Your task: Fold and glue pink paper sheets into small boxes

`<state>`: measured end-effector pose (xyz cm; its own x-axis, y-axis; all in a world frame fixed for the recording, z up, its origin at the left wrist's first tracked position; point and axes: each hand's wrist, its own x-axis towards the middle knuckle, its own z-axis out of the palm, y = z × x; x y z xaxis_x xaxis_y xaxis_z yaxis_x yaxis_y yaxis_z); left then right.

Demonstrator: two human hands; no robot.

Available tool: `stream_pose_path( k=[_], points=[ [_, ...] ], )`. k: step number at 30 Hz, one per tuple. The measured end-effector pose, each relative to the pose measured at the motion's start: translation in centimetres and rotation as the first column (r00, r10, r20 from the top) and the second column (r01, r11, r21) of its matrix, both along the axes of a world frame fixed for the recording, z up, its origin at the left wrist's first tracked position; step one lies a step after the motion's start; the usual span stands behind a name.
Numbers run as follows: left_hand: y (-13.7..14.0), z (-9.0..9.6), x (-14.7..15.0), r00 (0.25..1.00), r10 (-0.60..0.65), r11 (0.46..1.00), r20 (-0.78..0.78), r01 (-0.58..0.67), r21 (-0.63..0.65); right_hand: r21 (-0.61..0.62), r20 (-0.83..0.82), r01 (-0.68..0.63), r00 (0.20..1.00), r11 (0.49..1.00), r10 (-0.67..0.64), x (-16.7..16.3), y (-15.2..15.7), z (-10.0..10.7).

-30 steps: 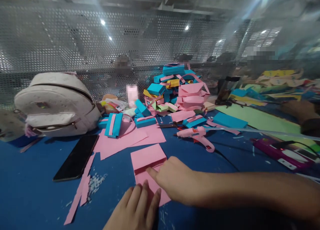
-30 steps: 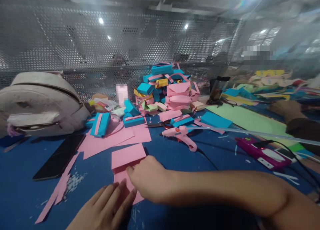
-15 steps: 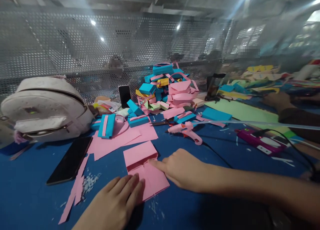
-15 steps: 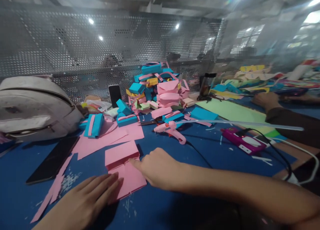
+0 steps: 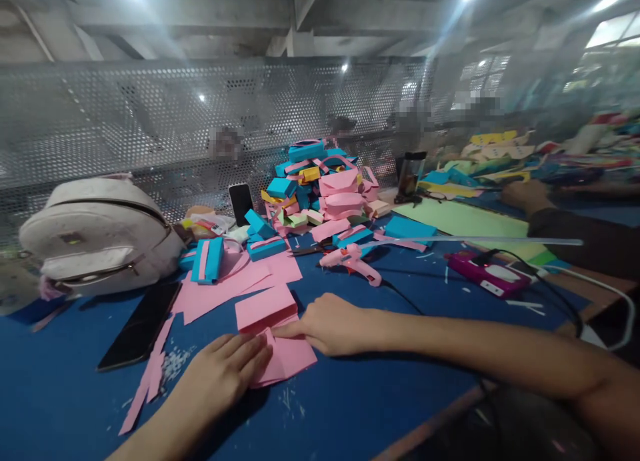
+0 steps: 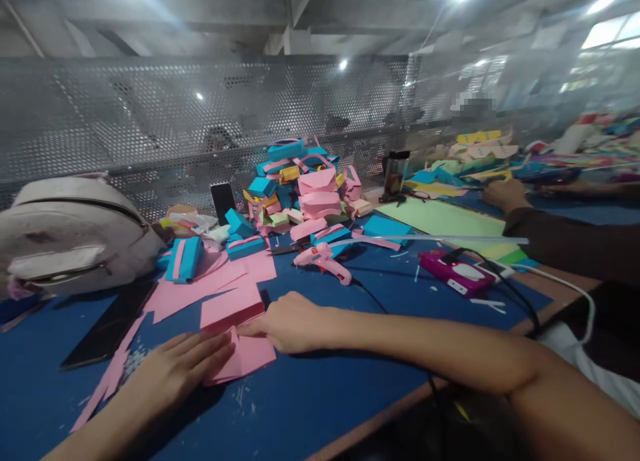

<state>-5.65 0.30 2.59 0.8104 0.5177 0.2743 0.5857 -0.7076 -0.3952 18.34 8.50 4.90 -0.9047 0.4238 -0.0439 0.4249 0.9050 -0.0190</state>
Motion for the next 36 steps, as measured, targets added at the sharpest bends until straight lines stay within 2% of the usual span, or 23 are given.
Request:
stream_pose_path(
  k=[3, 5, 9, 10, 13, 15, 17, 19, 22, 24, 26, 28, 30, 32, 34, 36],
  points=[
    [0.1, 0.9, -0.3, 0.993, 0.032, 0.994, 0.113, -0.020, -0.109, 0.026, -0.053, 0.037, 0.998, 0.999, -0.036, 0.5, -0.5, 1.1],
    [0.1, 1.9, -0.5, 0.967, 0.067, 0.980, 0.245, -0.017, -0.199, 0.027, -0.117, 0.052, 0.992, 0.998, -0.049, 0.8, -0.9, 2.1],
    [0.7, 4.8, -1.3, 0.828, 0.103, 0.929, 0.551, 0.119, -0.352, -0.044, -0.390, 0.012, 0.920, 0.999, -0.028, 1.5, -1.0, 4.4],
    [0.9, 5.6, -1.3, 0.809, 0.169, 0.907, 0.563, 0.096, -0.410, -0.051, -0.468, -0.012, 0.883, 0.999, -0.014, 1.6, -0.9, 4.9],
    [1.5, 7.6, -1.0, 0.781, 0.233, 0.839, 0.579, 0.140, -0.526, -0.072, -0.621, -0.085, 0.784, 0.994, 0.022, 1.5, -0.3, 5.8],
    [1.9, 8.5, -0.4, 0.759, 0.230, 0.791, 0.609, 0.219, -0.571, -0.138, -0.658, -0.127, 0.753, 0.982, 0.005, 1.0, 0.3, 6.1],
    [2.1, 9.2, 0.4, 0.728, 0.255, 0.724, 0.636, 0.292, -0.624, -0.266, -0.645, -0.191, 0.764, 0.945, -0.027, 0.5, 1.1, 6.2],
    [2.4, 9.6, 1.2, 0.685, 0.297, 0.655, 0.666, 0.362, -0.664, -0.451, -0.554, -0.268, 0.832, 0.851, -0.031, 0.0, 1.8, 6.2],
    [2.9, 9.6, 1.9, 0.665, 0.346, 0.548, 0.662, 0.429, -0.718, -0.744, -0.360, -0.285, 0.933, 0.605, -0.003, -0.5, 2.7, 5.7],
    [3.5, 9.2, 1.9, 0.676, 0.365, 0.499, 0.640, 0.439, -0.747, -0.855, -0.293, -0.242, 0.955, 0.459, -0.043, -0.7, 2.9, 5.1],
    [4.1, 8.4, 1.6, 0.689, 0.371, 0.477, 0.623, 0.434, -0.764, -0.910, -0.253, -0.198, 0.961, 0.364, -0.111, -0.8, 2.7, 4.2],
    [4.7, 7.2, 1.2, 0.702, 0.377, 0.476, 0.604, 0.412, -0.777, -0.933, -0.222, -0.165, 0.963, 0.319, -0.151, -0.8, 2.5, 3.1],
    [5.1, 6.0, 0.6, 0.700, 0.397, 0.499, 0.594, 0.379, -0.779, -0.946, -0.198, -0.144, 0.966, 0.291, -0.165, -0.5, 2.3, 2.0],
    [5.0, 4.8, 0.1, 0.674, 0.422, 0.555, 0.607, 0.338, -0.761, -0.957, -0.179, -0.127, 0.965, 0.260, -0.190, 0.0, 2.2, 0.9],
    [4.2, 3.8, -0.1, 0.634, 0.435, 0.632, 0.639, 0.290, -0.719, -0.968, -0.147, -0.089, 0.959, 0.234, -0.241, 0.8, 2.1, 0.0],
    [3.0, 2.9, 0.1, 0.608, 0.420, 0.715, 0.674, 0.235, -0.658, -0.965, -0.110, -0.034, 0.952, 0.259, -0.286, 1.6, 2.1, -0.6]
  ],
)
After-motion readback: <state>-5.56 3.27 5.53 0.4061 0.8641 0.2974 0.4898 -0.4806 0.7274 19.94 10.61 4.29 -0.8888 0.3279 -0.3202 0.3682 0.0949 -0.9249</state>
